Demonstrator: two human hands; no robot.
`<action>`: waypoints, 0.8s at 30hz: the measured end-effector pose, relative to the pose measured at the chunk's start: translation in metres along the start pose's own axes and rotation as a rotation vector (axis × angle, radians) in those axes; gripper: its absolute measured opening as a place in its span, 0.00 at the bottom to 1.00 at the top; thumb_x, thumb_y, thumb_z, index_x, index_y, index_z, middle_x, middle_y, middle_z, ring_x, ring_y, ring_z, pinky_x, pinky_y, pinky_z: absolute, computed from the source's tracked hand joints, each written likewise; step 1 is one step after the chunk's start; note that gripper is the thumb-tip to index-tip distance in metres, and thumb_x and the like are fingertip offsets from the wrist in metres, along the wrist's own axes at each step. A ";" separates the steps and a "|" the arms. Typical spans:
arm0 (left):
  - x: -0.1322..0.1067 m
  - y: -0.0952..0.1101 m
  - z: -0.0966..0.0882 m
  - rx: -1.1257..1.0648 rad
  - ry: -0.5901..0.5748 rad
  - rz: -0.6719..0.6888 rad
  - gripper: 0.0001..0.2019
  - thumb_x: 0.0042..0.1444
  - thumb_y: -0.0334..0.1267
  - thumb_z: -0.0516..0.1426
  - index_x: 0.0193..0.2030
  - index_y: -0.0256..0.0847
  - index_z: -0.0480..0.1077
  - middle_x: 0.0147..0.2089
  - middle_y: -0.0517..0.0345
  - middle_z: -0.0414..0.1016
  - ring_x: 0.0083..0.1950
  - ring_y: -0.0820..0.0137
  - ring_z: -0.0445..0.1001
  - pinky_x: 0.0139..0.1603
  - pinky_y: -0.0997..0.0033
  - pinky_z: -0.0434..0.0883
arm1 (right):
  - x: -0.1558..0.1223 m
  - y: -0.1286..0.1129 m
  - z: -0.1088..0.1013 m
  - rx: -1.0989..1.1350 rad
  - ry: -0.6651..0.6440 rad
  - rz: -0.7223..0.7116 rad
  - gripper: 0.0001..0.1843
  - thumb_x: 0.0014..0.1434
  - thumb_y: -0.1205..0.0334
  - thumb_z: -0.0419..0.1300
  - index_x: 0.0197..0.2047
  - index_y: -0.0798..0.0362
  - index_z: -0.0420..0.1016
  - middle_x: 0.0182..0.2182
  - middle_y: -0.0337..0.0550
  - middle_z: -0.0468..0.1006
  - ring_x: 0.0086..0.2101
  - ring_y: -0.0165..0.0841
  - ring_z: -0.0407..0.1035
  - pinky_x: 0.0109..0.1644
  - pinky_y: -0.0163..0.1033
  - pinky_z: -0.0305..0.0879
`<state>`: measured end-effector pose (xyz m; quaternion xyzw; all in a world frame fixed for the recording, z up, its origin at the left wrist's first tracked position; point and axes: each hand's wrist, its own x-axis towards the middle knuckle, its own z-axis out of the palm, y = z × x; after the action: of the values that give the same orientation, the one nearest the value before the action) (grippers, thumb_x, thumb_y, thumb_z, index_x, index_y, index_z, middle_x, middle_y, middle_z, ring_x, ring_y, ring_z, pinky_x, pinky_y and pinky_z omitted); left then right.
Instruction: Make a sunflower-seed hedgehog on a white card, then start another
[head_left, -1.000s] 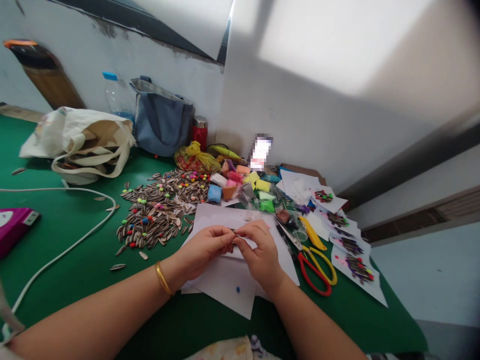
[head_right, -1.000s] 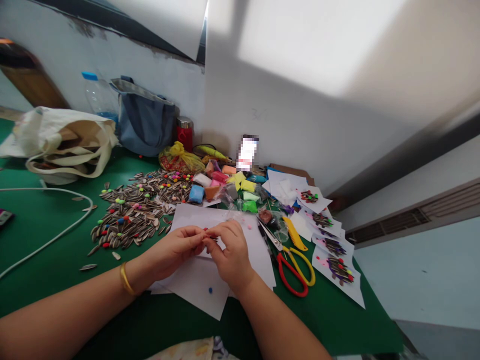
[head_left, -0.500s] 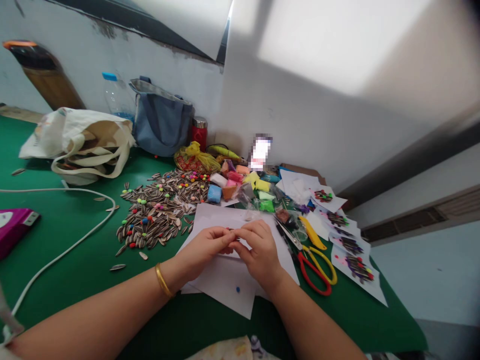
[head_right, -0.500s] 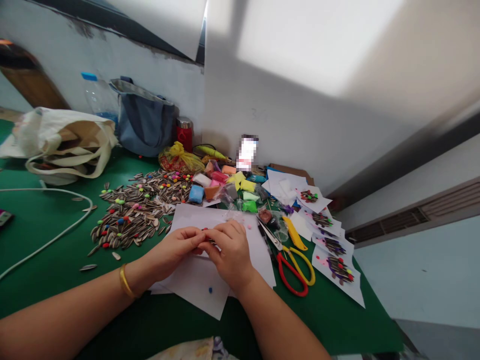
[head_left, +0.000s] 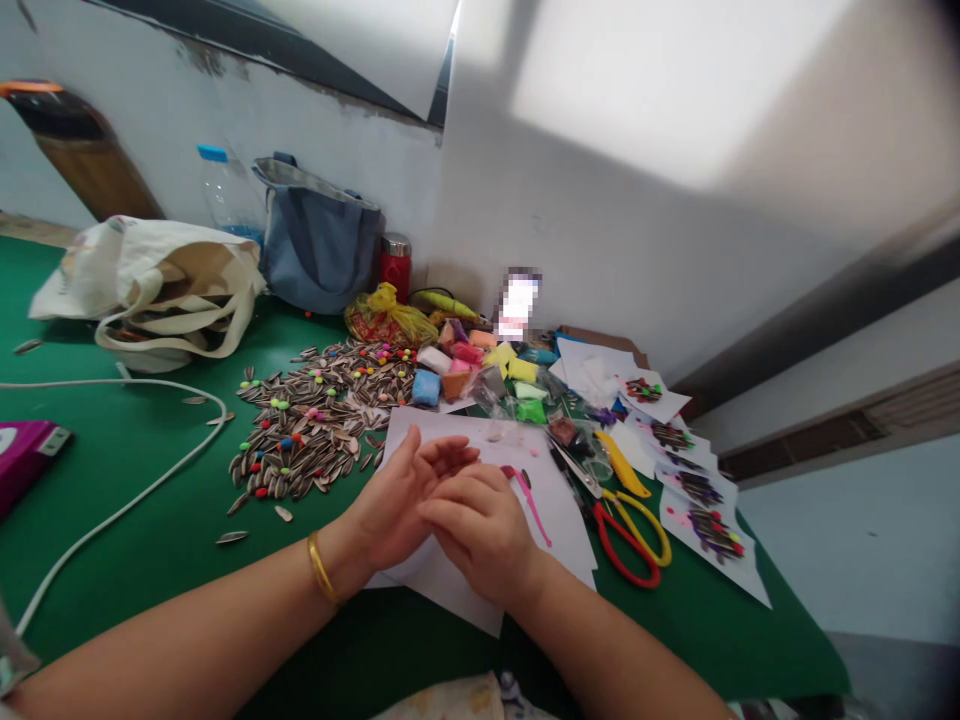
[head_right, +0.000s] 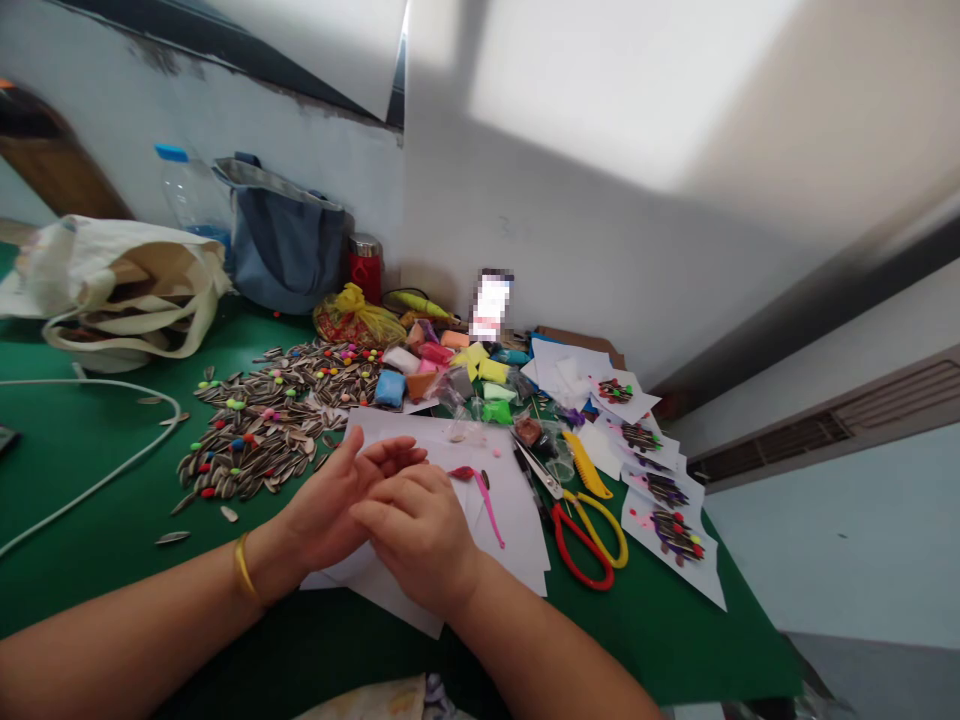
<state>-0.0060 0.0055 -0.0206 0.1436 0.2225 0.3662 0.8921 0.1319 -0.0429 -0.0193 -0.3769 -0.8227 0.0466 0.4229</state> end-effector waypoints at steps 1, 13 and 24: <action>-0.001 0.000 0.001 -0.046 -0.010 -0.037 0.26 0.64 0.59 0.50 0.44 0.35 0.74 0.48 0.45 0.75 0.52 0.62 0.74 0.60 0.61 0.68 | -0.001 0.000 0.004 -0.019 -0.003 -0.014 0.10 0.64 0.68 0.59 0.45 0.45 0.77 0.37 0.38 0.82 0.39 0.37 0.70 0.46 0.47 0.67; 0.001 0.021 -0.002 -0.204 0.043 0.042 0.34 0.63 0.66 0.42 0.52 0.37 0.71 0.55 0.42 0.75 0.56 0.59 0.75 0.59 0.54 0.72 | 0.000 -0.004 0.006 -0.089 -0.219 -0.104 0.24 0.65 0.53 0.58 0.64 0.43 0.67 0.57 0.39 0.77 0.57 0.41 0.67 0.63 0.52 0.57; -0.001 0.026 0.002 -0.220 0.049 0.048 0.35 0.63 0.66 0.41 0.52 0.36 0.71 0.55 0.41 0.75 0.58 0.57 0.74 0.60 0.54 0.71 | 0.002 -0.003 0.002 -0.103 -0.223 -0.131 0.28 0.67 0.43 0.53 0.65 0.45 0.66 0.59 0.41 0.74 0.67 0.43 0.55 0.74 0.57 0.28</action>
<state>-0.0209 0.0220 -0.0075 0.0411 0.1992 0.4130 0.8877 0.1284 -0.0434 -0.0183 -0.3361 -0.8888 0.0185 0.3110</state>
